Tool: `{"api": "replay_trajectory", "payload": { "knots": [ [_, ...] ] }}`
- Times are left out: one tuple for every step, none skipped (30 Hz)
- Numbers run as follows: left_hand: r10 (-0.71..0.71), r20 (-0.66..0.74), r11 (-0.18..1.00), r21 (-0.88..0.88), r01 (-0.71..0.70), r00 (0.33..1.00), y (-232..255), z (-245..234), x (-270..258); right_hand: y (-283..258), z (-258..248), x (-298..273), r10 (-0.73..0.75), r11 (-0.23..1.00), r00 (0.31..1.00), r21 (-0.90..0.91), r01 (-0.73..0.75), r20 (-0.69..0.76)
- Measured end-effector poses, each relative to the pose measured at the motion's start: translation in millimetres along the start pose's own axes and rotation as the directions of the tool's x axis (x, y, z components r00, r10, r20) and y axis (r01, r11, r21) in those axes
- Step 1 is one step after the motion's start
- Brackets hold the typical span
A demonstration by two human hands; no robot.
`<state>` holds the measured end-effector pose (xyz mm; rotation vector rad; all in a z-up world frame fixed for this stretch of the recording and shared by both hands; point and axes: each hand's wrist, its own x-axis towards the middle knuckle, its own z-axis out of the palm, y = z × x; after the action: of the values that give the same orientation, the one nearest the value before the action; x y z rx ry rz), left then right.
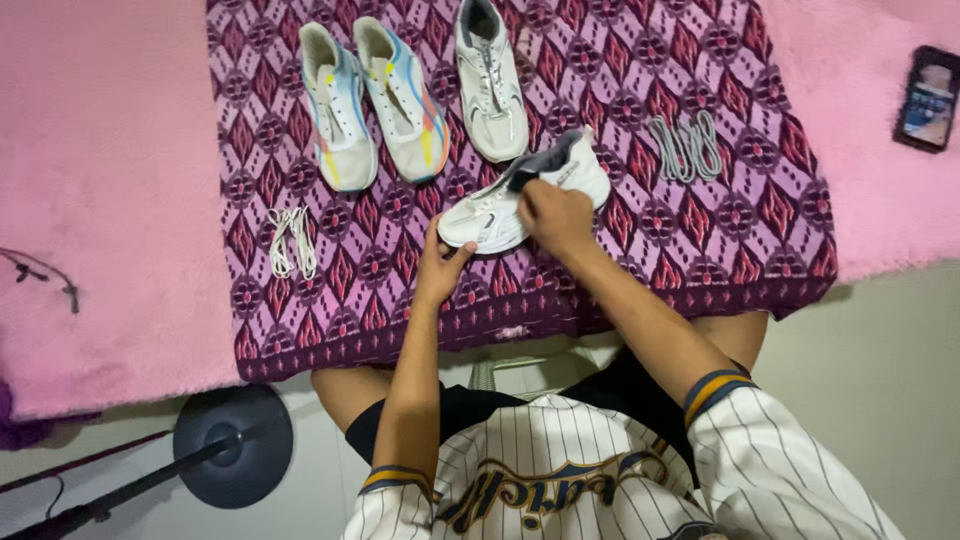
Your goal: The person sits on the floor and scrubs a white sneaker with a black brush. They hold the shoe in one hand and scrub the upper, sides, and sole repeatedly. Other shoes and laces remain on the patterned mat nearby.
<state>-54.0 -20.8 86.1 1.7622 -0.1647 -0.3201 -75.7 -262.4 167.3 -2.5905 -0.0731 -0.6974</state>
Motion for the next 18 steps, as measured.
{"api": "replay_trajectory", "payload": {
  "knots": [
    [0.027, 0.000, 1.000, -0.010, -0.027, 1.000, 2.1, -2.2, 2.5, 6.1, -3.7, 0.0, 0.017, 1.000, 0.998, 0.020, -0.016, -0.057],
    [0.039, 0.007, 0.999, -0.031, -0.039, 0.999, 3.7, -2.8, 4.9, 13.6, -8.2, -1.0, 0.035, 0.999, 0.993, 0.041, -0.031, -0.114],
    [0.047, 0.010, 0.998, -0.052, -0.046, 0.999, 3.6, -2.9, 4.9, 21.4, -11.0, -4.0, 0.053, 0.997, 0.985, 0.066, -0.042, -0.165],
    [0.055, 0.012, 0.996, -0.073, -0.054, 0.998, 3.2, -3.2, 5.1, 29.3, -11.6, -6.3, 0.127, 0.991, 0.974, 0.071, -0.115, -0.186],
    [0.060, 0.012, 0.995, -0.083, -0.058, 0.998, 3.3, -3.4, 5.4, 38.4, -11.1, -6.1, 0.196, 0.980, 0.959, 0.079, -0.183, -0.204],
    [0.064, 0.012, 0.994, -0.093, -0.063, 0.998, 3.4, -3.8, 6.0, 47.7, -8.7, -5.4, 0.264, 0.964, 0.939, 0.088, -0.250, -0.222],
    [0.063, 0.012, 0.993, -0.103, -0.061, 0.998, 2.3, -3.3, 3.9, 57.6, -4.3, -5.1, 0.345, 0.937, 0.916, 0.121, -0.326, -0.204],
    [0.045, 0.005, 0.995, -0.086, -0.044, 0.999, 1.5, -2.7, 1.8, 67.7, 1.5, -2.7, 0.424, 0.904, 0.887, 0.151, -0.401, -0.183],
    [0.031, 0.002, 0.997, -0.068, -0.031, 1.000, 2.7, -2.8, 2.5, 76.0, 7.6, -1.0, 0.500, 0.862, 0.850, 0.181, -0.473, -0.163],
    [0.018, -0.002, 0.999, -0.049, -0.018, 1.000, 4.2, -2.7, 3.0, 83.5, 11.7, -2.9, 0.485, 0.873, 0.845, 0.189, -0.450, -0.225],
    [0.006, -0.004, 0.999, -0.045, -0.006, 1.000, 5.5, -3.3, 2.5, 91.6, 13.8, -5.5, 0.468, 0.883, 0.836, 0.197, -0.427, -0.287],
    [-0.005, -0.006, 0.999, -0.041, 0.005, 1.000, 6.8, -3.7, 2.0, 98.5, 16.7, -7.2, 0.450, 0.893, 0.823, 0.203, -0.403, -0.347],
    [-0.016, -0.005, 0.999, -0.037, 0.016, 1.000, 7.6, -3.8, 0.7, 104.7, 19.7, -8.6, 0.484, 0.874, 0.819, 0.220, -0.433, -0.308],
    [-0.004, -0.006, 1.000, -0.025, 0.004, 1.000, 8.2, -5.3, 0.4, 112.0, 21.6, -9.0, 0.516, 0.854, 0.814, 0.236, -0.464, -0.269],
    [0.007, -0.005, 1.000, -0.017, -0.007, 1.000, 8.4, -5.0, 0.1, 120.7, 20.9, -11.8, 0.546, 0.833, 0.806, 0.246, -0.495, -0.228],
    [0.018, -0.003, 1.000, -0.008, -0.018, 1.000, 8.0, -4.0, -2.1, 128.2, 19.8, -16.5, 0.572, 0.809, 0.800, 0.284, -0.514, -0.181],
    [0.017, 0.018, 0.999, -0.035, -0.017, 1.000, 8.3, -4.6, -1.8, 134.9, 20.1, -18.2, 0.593, 0.784, 0.794, 0.323, -0.530, -0.137],
    [0.017, 0.039, 0.998, -0.063, -0.015, 0.999, 8.6, -5.4, -1.9, 139.9, 20.4, -20.3, 0.610, 0.757, 0.787, 0.361, -0.545, -0.091]
  ]
}}
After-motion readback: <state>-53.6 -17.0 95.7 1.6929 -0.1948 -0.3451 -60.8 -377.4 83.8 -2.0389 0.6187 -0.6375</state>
